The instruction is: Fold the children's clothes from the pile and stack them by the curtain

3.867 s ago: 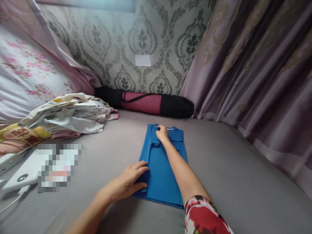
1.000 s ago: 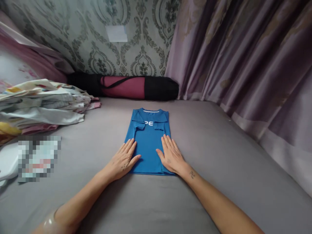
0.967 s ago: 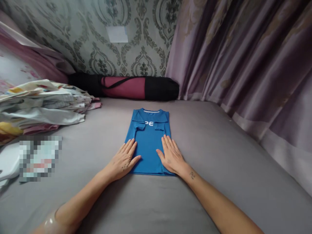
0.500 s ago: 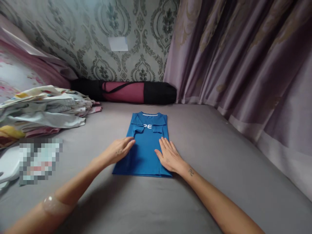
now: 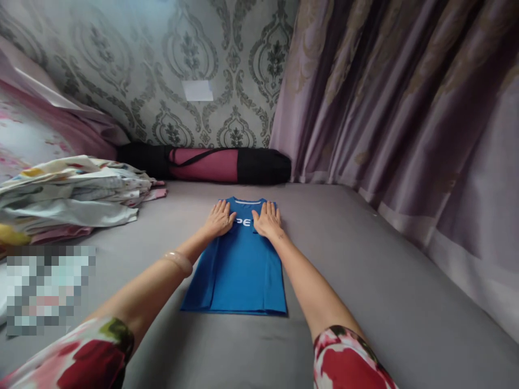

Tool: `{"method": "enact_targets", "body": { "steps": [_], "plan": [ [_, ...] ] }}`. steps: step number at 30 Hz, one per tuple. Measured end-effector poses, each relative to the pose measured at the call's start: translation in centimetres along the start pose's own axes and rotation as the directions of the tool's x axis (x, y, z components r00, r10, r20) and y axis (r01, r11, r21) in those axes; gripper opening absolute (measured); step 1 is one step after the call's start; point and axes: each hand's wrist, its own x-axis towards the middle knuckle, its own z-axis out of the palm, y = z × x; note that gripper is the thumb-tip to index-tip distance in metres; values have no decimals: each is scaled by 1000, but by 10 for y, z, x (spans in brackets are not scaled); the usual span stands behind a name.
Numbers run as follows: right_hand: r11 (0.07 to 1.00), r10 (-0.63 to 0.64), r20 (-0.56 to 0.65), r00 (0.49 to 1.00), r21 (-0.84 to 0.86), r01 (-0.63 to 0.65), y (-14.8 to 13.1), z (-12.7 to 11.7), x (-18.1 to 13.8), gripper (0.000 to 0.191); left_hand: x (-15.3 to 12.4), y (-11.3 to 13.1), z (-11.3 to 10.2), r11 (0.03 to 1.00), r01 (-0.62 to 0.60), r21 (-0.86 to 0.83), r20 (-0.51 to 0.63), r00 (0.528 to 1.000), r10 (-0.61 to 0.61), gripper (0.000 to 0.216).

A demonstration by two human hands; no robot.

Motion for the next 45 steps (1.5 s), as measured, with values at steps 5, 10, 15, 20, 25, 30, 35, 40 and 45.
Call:
{"method": "enact_targets", "body": {
  "steps": [5,10,15,20,25,30,35,40,45],
  "plan": [
    [998,1,-38,999,-56,-3,0,22,15,71,3,-2,20,998,36,-50,42,999,-34,71],
    [998,5,23,1000,-67,-4,3,29,18,73,5,-2,16,1000,15,-11,62,998,-14,68],
    [998,-45,-19,999,-52,44,2,14,34,71,25,-3,5,1000,-22,15,-165,986,24,61],
    [996,-73,-50,996,-64,70,6,19,52,67,48,-10,23,999,-40,-33,-30,999,39,65],
    [997,-64,-22,998,-42,63,12,26,58,65,55,-17,33,998,-50,-35,31,998,51,64],
    [989,-148,-53,988,-38,146,-2,21,51,61,46,-5,26,996,-81,26,-84,993,83,58],
    [971,-238,-10,971,-28,237,-20,28,42,59,39,11,27,990,-138,15,20,990,137,53],
    [970,-243,-17,970,-17,242,-19,22,30,58,29,13,18,994,-110,13,-1,994,110,56],
    [973,-232,-64,971,-26,230,-14,22,4,61,-1,9,19,993,-105,44,-90,990,109,64]
  ]
}}
